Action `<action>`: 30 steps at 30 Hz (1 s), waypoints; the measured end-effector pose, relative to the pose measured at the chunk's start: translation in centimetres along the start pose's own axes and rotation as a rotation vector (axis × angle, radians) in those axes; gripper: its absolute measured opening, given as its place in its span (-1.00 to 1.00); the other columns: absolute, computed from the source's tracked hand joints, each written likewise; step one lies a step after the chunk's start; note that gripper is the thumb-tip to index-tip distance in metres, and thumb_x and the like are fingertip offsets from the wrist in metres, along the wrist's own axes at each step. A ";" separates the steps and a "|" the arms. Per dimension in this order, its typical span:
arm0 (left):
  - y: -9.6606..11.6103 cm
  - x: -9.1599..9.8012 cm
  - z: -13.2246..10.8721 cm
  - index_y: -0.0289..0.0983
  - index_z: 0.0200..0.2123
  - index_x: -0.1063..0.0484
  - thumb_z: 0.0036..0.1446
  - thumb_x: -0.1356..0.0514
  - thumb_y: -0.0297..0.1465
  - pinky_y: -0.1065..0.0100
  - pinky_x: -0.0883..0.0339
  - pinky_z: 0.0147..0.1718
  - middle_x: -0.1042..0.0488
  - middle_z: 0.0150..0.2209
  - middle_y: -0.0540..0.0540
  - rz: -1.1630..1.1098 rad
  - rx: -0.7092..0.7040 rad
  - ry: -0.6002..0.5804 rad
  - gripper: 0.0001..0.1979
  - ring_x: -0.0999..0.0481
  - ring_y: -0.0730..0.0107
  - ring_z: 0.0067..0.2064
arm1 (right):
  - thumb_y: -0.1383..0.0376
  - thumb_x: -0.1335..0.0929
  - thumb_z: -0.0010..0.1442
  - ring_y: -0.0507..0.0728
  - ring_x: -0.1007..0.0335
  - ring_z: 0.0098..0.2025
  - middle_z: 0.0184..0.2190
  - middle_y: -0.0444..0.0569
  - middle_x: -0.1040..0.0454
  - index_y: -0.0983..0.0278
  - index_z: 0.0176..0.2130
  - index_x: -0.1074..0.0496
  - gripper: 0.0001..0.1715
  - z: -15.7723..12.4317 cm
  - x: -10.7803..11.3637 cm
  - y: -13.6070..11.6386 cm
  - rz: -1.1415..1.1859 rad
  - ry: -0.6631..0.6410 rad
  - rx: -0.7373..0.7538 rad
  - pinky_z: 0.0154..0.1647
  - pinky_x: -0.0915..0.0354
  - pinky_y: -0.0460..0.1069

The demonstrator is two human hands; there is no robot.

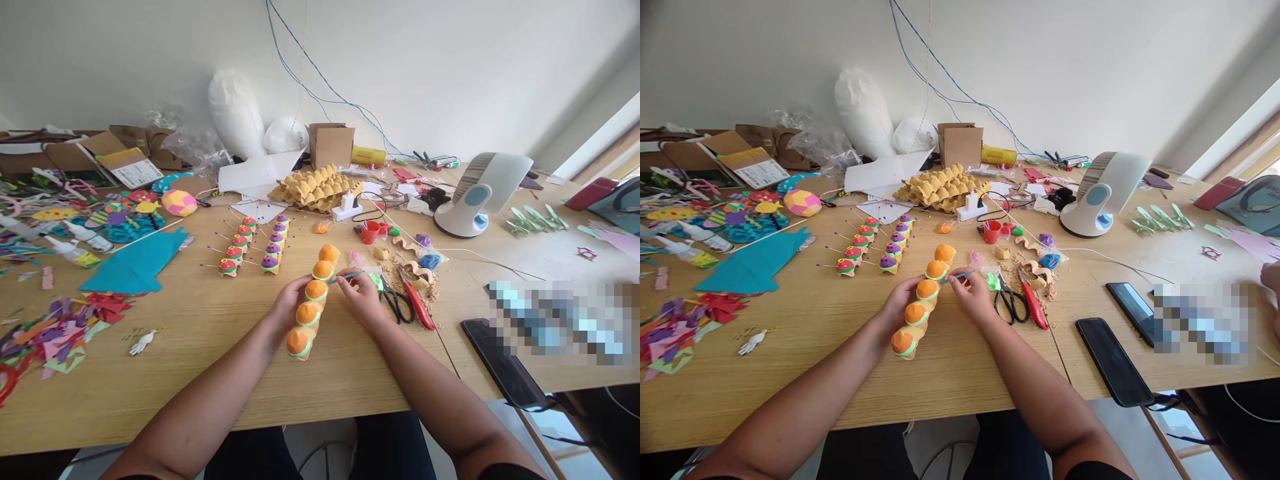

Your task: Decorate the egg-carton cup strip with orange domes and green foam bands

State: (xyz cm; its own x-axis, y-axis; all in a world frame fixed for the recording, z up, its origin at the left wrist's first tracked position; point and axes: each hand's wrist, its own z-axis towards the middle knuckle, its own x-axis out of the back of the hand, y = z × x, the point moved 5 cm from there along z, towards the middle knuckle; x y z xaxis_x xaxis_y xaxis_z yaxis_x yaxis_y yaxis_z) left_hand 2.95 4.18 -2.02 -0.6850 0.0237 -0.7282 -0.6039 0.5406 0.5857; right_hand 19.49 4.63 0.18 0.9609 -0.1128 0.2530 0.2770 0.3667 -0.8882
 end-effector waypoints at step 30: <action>-0.2 -0.7 -0.7 -0.22 -0.33 -0.49 0.17 -0.19 -0.44 0.43 -0.26 -0.58 -0.47 -0.57 0.00 0.028 0.051 -0.009 -0.93 -0.43 0.42 -0.63 | 0.05 -0.45 0.24 0.20 -0.49 -0.08 -0.22 0.00 -0.58 0.16 -0.30 -0.56 -0.76 0.5 0.7 -0.2 0.040 0.012 0.148 0.07 -0.36 0.16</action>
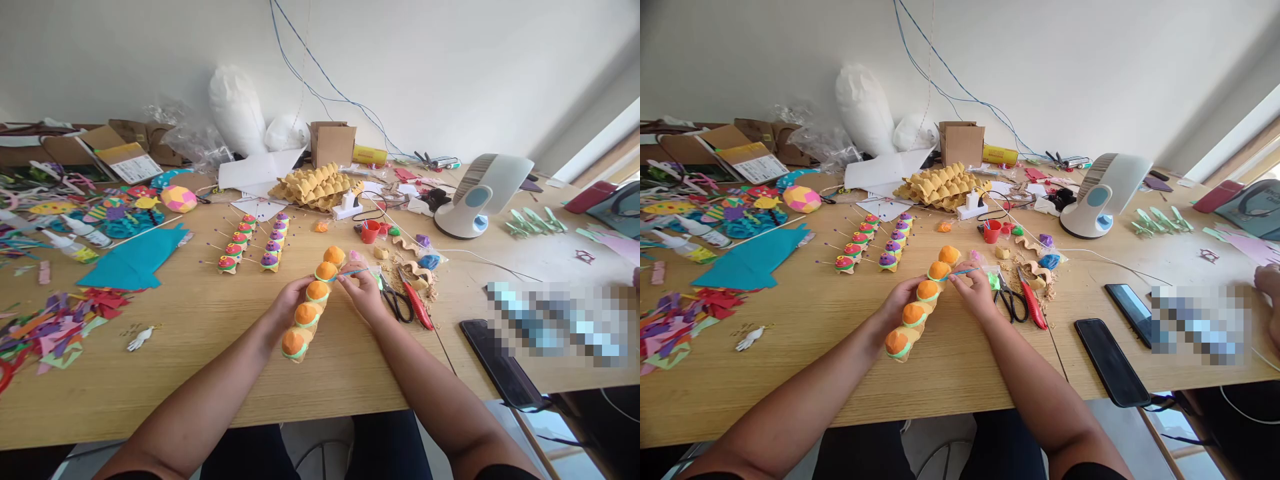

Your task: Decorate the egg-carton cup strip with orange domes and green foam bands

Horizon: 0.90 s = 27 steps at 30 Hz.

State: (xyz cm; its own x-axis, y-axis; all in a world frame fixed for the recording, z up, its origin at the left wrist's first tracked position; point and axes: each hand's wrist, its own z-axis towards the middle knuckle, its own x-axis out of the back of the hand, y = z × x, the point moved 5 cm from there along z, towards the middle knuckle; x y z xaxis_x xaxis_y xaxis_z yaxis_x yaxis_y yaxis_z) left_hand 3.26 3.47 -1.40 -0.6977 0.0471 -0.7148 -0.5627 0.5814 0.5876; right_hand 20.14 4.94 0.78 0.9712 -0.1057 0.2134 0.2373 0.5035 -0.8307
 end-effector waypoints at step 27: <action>-0.1 0.6 0.1 -0.23 -0.41 -0.36 0.17 -0.23 -0.39 0.45 -0.16 -0.64 -0.37 -0.62 0.09 0.001 0.049 -0.012 -0.88 -0.34 0.50 -0.65 | 0.20 -0.43 0.23 0.11 -0.47 -0.31 -0.35 -0.05 -0.57 0.20 -0.31 -0.49 -0.87 -0.6 -0.8 -1.2 -0.022 -0.078 0.054 -0.23 -0.37 0.04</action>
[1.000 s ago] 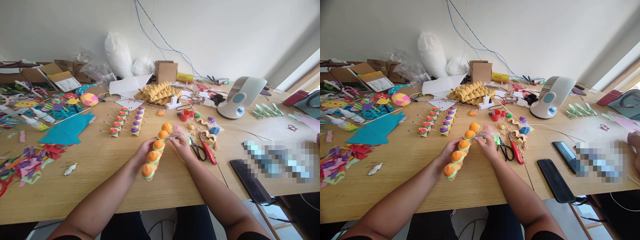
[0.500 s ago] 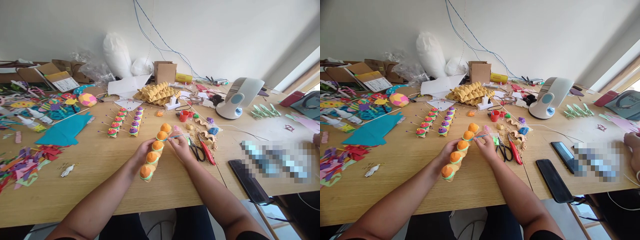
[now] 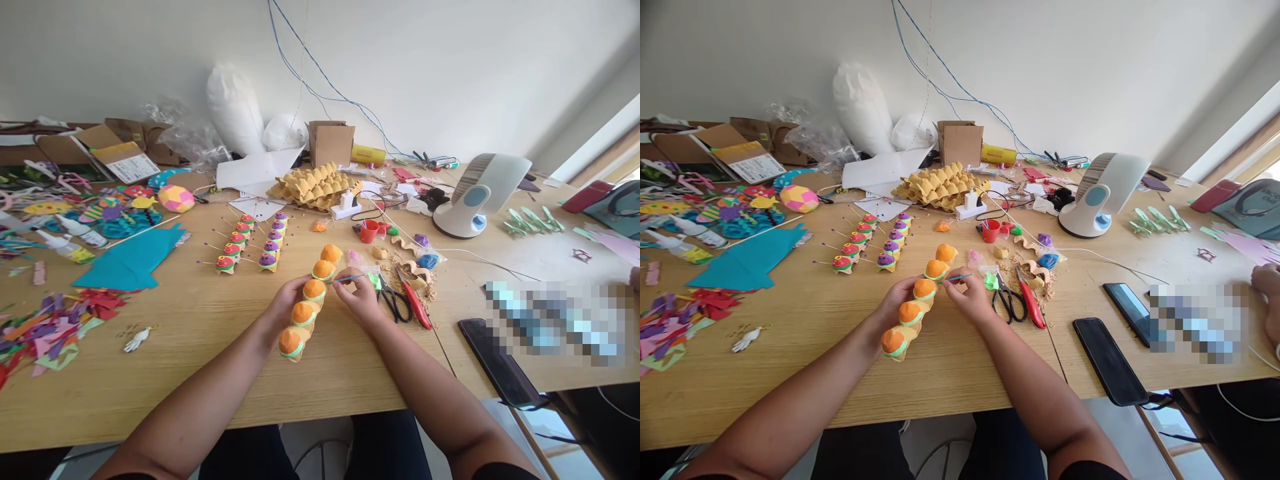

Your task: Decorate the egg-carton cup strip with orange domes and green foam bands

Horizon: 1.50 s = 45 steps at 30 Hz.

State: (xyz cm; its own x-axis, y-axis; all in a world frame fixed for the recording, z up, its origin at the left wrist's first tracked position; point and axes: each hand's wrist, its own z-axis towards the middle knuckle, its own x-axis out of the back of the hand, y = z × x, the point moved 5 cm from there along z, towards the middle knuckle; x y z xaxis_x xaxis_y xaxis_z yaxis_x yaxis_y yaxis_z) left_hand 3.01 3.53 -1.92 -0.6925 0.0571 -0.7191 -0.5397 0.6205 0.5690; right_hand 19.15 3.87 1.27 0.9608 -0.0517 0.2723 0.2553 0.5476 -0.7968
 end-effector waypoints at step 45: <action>0.1 -0.9 -0.8 -0.22 -0.39 -0.35 0.20 -0.21 -0.32 0.50 -0.09 -0.67 -0.34 -0.65 0.08 0.061 0.126 -0.001 -0.86 -0.29 0.56 -0.69 | 0.12 -0.44 0.25 0.19 -0.41 -0.06 -0.19 0.00 -0.47 0.18 -0.28 -0.48 -0.81 0.5 0.4 0.9 -0.037 0.023 -0.050 -0.08 -0.34 0.09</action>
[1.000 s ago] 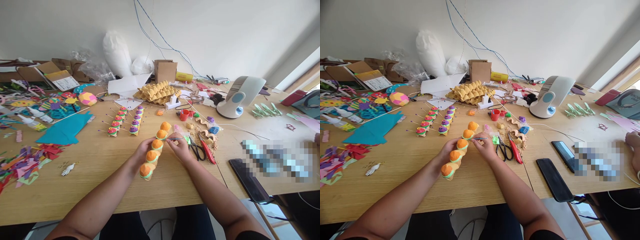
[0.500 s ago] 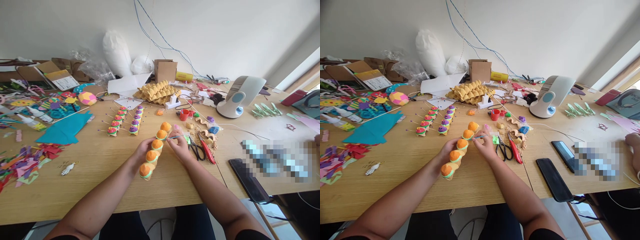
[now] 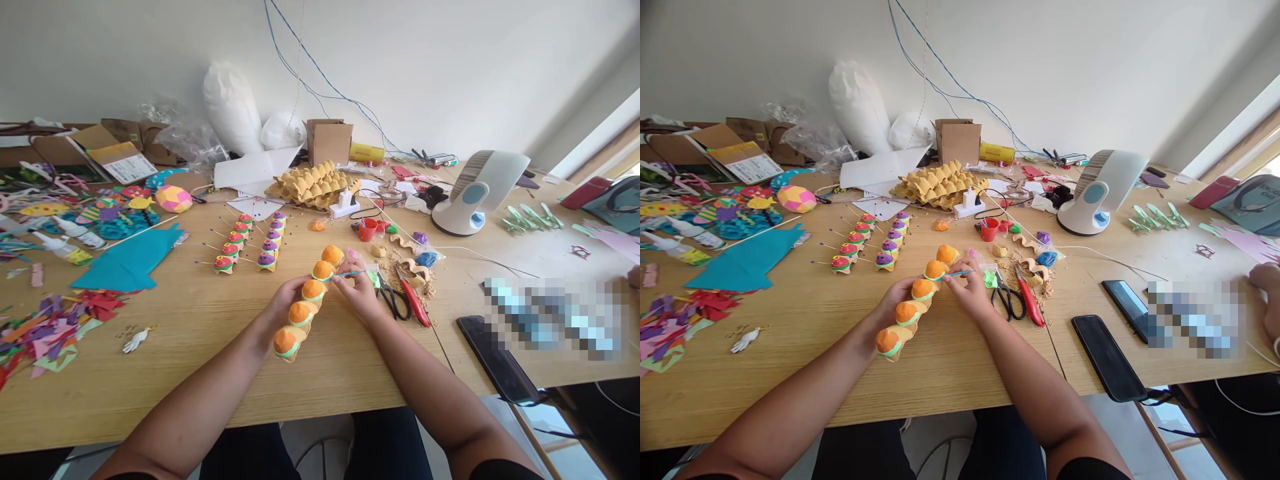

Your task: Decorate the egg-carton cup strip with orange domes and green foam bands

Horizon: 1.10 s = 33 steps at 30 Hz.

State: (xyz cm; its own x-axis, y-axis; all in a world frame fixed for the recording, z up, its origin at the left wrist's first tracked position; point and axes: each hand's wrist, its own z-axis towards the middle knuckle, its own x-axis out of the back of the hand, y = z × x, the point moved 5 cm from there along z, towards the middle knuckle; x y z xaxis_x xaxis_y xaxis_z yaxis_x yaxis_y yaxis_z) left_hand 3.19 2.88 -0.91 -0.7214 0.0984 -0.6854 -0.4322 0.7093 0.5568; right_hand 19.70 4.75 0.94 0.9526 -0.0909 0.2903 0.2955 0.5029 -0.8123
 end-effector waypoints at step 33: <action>0.0 1.2 1.3 -0.17 -0.23 -0.53 0.15 -0.25 -0.43 0.45 -0.35 -0.48 -0.58 -0.44 0.01 -0.026 -0.219 0.030 -0.89 -0.54 0.43 -0.51 | 0.25 -0.43 0.23 0.17 -0.30 -0.17 -0.28 -0.05 -0.28 0.17 -0.36 -0.47 -0.89 -0.6 0.0 -2.1 -0.139 -0.009 0.163 -0.05 -0.31 0.14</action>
State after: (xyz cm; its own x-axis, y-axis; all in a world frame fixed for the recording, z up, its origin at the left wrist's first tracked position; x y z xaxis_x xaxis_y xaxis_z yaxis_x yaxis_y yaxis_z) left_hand 3.04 3.95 -2.32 -0.7227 0.0591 -0.6887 -0.5559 0.5425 0.6299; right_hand 19.15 3.17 2.30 0.9025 -0.1618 0.3991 0.4079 0.6183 -0.6718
